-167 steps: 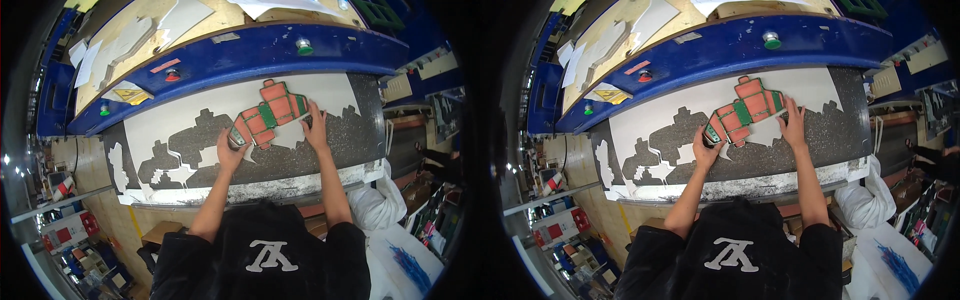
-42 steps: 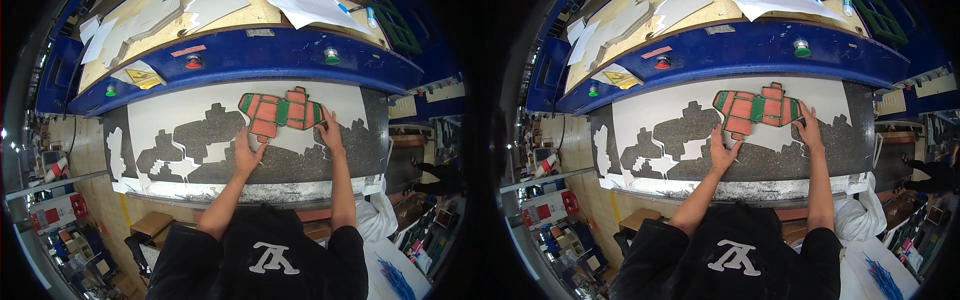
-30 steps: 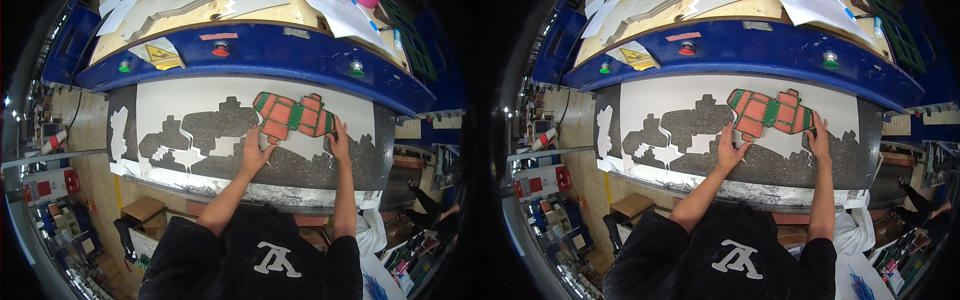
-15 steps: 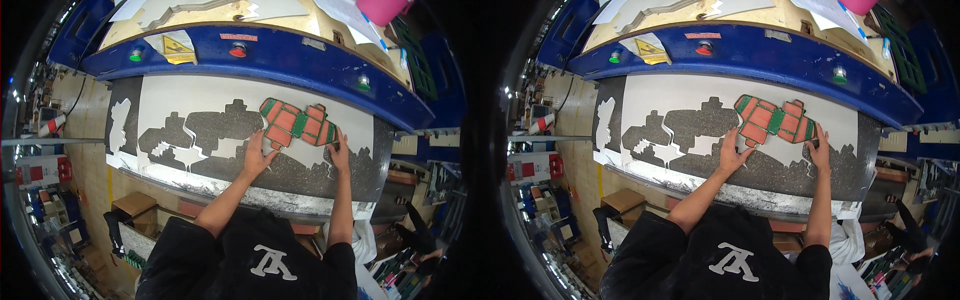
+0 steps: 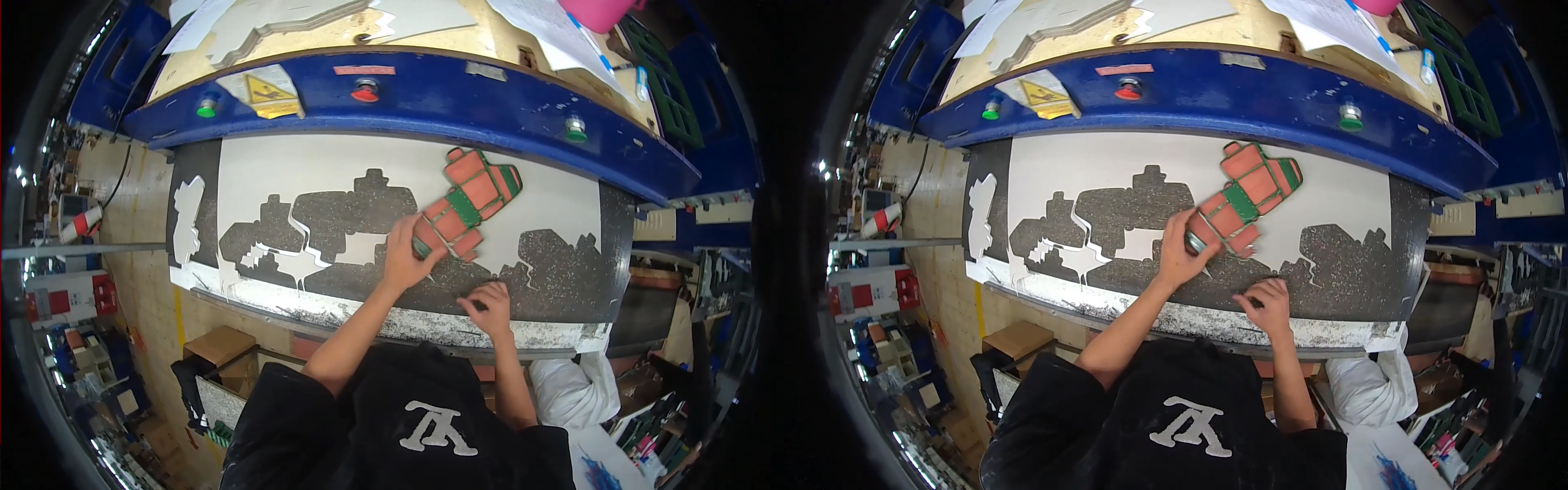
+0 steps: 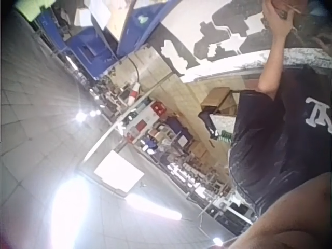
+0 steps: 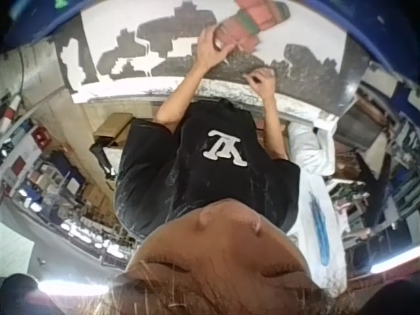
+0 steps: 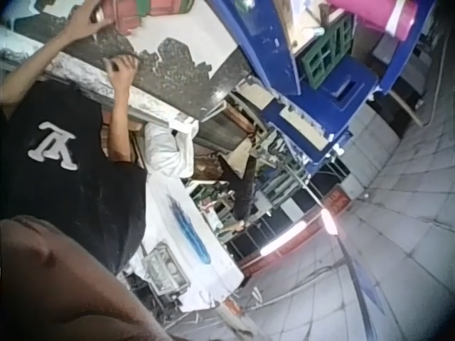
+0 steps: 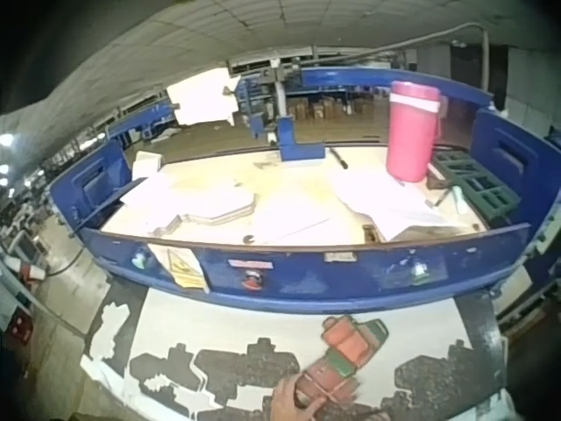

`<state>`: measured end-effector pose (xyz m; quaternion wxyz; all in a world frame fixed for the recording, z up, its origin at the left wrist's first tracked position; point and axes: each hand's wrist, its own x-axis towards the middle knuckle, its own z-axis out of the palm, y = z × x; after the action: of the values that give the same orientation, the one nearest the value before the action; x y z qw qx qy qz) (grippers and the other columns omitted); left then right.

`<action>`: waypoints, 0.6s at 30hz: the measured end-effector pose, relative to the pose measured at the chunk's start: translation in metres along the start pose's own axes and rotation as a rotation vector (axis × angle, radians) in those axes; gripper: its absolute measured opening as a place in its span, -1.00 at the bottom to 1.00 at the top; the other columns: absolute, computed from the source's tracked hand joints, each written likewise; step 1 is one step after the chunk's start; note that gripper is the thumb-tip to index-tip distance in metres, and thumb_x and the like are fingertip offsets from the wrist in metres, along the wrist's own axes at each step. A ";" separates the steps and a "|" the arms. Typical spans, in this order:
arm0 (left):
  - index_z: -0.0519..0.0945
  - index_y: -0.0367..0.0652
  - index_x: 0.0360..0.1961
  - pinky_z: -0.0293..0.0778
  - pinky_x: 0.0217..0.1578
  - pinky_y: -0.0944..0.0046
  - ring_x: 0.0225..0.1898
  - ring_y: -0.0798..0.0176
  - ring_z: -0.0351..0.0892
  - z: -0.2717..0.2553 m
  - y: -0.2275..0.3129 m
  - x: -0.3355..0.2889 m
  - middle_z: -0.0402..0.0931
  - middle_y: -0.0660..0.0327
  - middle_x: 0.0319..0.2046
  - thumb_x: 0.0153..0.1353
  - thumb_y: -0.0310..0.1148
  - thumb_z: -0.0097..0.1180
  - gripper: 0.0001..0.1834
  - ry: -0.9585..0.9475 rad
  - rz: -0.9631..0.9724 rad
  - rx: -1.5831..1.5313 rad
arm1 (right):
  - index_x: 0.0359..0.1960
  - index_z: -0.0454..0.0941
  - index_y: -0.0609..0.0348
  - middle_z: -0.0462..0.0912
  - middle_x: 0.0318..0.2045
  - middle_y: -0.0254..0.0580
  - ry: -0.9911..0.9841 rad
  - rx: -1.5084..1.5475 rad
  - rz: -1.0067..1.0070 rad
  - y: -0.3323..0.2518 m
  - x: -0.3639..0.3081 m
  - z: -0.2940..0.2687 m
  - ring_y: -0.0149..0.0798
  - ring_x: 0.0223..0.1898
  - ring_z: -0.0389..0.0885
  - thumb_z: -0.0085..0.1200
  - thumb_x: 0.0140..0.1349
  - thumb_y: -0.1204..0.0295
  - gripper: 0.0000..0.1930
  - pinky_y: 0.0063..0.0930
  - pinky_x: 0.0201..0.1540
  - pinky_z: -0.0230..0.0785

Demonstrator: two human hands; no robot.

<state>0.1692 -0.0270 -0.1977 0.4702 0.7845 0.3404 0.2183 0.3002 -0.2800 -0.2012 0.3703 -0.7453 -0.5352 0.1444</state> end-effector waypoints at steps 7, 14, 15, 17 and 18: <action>0.03 -0.27 0.61 0.17 0.58 -0.08 0.56 -0.31 0.16 -0.010 0.005 -0.007 0.06 -0.23 0.57 -0.31 -0.29 0.80 0.50 0.041 -0.007 0.122 | 0.22 0.52 0.10 0.63 0.19 0.08 0.582 -0.141 0.302 0.043 0.064 -0.024 0.24 0.32 0.47 0.57 0.08 0.32 -0.33 0.06 0.40 0.29; 0.06 -0.34 0.61 0.09 0.55 -0.22 0.50 -0.25 0.30 0.002 -0.007 -0.023 0.29 -0.20 0.49 -0.23 -0.10 0.78 0.47 0.104 -0.006 0.333 | 0.40 0.41 0.03 0.49 0.47 -0.01 0.258 -0.231 0.368 0.101 0.094 -0.060 0.14 0.60 0.21 0.56 0.08 0.18 -0.16 0.49 0.59 -0.32; 0.09 -0.38 0.59 0.05 0.55 -0.24 0.48 -0.27 0.32 0.007 -0.009 -0.028 0.33 -0.20 0.47 -0.21 -0.05 0.77 0.45 0.170 0.033 0.351 | 0.40 0.41 0.03 0.49 0.47 -0.01 0.296 -0.223 0.292 0.105 0.095 -0.063 0.14 0.60 0.21 0.56 0.08 0.18 -0.16 0.49 0.59 -0.32; 0.13 -0.41 0.57 0.01 0.55 -0.27 0.46 -0.29 0.33 0.015 -0.012 -0.034 0.36 -0.20 0.45 -0.20 -0.01 0.76 0.42 0.227 0.063 0.367 | 0.47 0.37 0.01 0.49 0.47 -0.04 0.216 -0.129 0.300 0.110 0.096 -0.067 0.03 0.63 0.19 0.54 0.10 0.18 -0.11 0.57 0.58 -0.45; 0.16 -0.42 0.55 0.05 0.54 -0.25 0.46 -0.30 0.33 0.018 -0.013 -0.035 0.36 -0.21 0.45 -0.20 -0.01 0.76 0.41 0.236 0.042 0.346 | 0.47 0.37 0.01 0.49 0.47 -0.04 0.209 -0.130 0.309 0.112 0.097 -0.068 0.03 0.63 0.19 0.54 0.10 0.18 -0.11 0.57 0.58 -0.45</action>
<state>0.1529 -0.0589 -0.2186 0.2809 0.8293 0.4091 0.2568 0.4570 -0.2363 -0.2164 0.3483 -0.8520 -0.3813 0.0866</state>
